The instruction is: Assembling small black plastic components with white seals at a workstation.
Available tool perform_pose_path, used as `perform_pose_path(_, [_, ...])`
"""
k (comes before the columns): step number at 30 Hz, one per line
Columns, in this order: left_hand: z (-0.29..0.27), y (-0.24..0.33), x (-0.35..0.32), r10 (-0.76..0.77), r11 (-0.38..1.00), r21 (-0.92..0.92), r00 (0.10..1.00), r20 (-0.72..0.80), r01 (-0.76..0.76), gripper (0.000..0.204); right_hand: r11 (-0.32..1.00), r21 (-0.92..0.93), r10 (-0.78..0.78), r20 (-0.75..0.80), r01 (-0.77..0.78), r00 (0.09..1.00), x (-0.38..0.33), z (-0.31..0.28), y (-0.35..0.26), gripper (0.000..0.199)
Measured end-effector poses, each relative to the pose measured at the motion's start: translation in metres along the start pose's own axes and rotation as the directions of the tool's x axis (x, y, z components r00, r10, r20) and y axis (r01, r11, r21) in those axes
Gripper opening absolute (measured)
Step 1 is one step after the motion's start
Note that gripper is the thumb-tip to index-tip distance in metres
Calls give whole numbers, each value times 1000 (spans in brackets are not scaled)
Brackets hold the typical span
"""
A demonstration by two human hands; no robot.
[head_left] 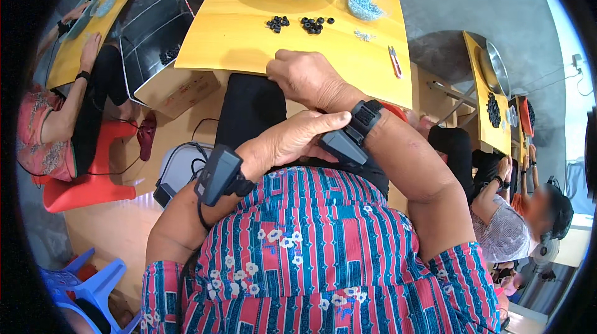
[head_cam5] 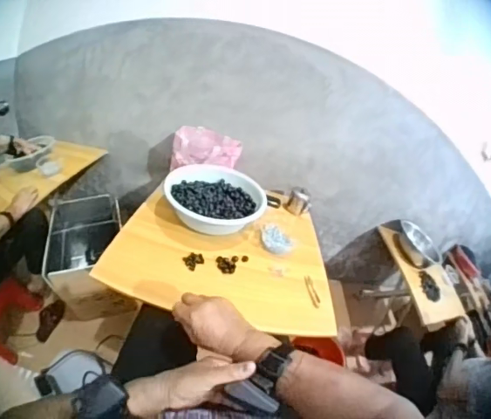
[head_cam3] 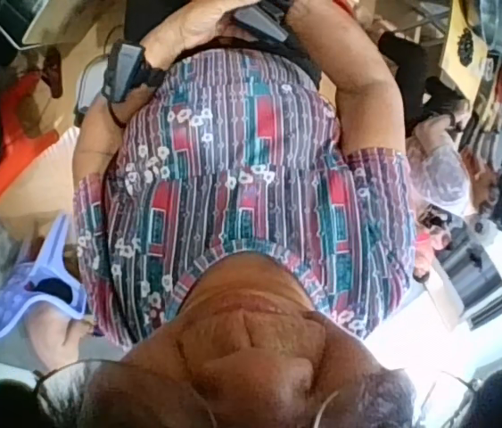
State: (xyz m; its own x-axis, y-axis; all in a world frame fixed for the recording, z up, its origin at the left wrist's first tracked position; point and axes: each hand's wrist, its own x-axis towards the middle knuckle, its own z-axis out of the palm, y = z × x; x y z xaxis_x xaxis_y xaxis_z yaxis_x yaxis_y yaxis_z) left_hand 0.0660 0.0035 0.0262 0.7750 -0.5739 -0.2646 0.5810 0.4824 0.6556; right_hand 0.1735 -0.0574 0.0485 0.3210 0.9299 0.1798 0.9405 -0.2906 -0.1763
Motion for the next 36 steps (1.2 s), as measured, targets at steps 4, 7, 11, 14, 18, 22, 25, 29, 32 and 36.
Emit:
perform_pose_path(4, [-10, -1, -4, 59, 997, 47, 998, -27, -58, 55, 951, 287, 182, -213, -116, 960, -3, 2, 10, 9])
perform_pose_path(7, [-5, -7, -6, 114, 992, 57, 993, 4, -114, 56, 701, 646, 445, -64, -303, 893, -6, 6, 15, 14])
perform_pose_path(11, [4, -18, -5, 23, 1000, -5, 995, 94, -22, 56, 520, 710, 604, 88, -475, 792, -4, -1, 16, 16])
perform_pose_path(14, [16, -9, -9, 44, 989, -145, 997, 59, -35, 54, 683, 608, 547, -60, -404, 835, -3, 3, 18, 14])
perform_pose_path(18, [14, -15, -4, 75, 980, -188, 995, 59, -63, 51, 733, 617, 475, -162, -286, 865, 11, 11, 6, 12])
perform_pose_path(22, [18, 5, -6, 26, 992, -126, 1000, -12, -27, 47, 725, 616, 488, -147, -307, 860, 16, 7, 6, 11])
perform_pose_path(25, [17, 2, -7, -26, 986, -163, 999, -21, 22, 37, 957, 239, 212, -203, -162, 956, 6, 3, 4, 8])
perform_pose_path(29, [20, 2, -1, -43, 989, -142, 999, -25, 39, 34, 956, -248, -173, -37, 159, 984, -7, 10, 11, 8])
perform_pose_path(32, [20, 2, 0, -66, 959, -278, 998, -6, 62, 37, 920, -286, -262, 54, 267, 963, -11, 6, 13, 9])
perform_pose_path(36, [21, 2, 3, -89, 920, -380, 995, 45, 100, 42, 872, -284, -384, 107, 398, 917, -12, 2, 8, 10])
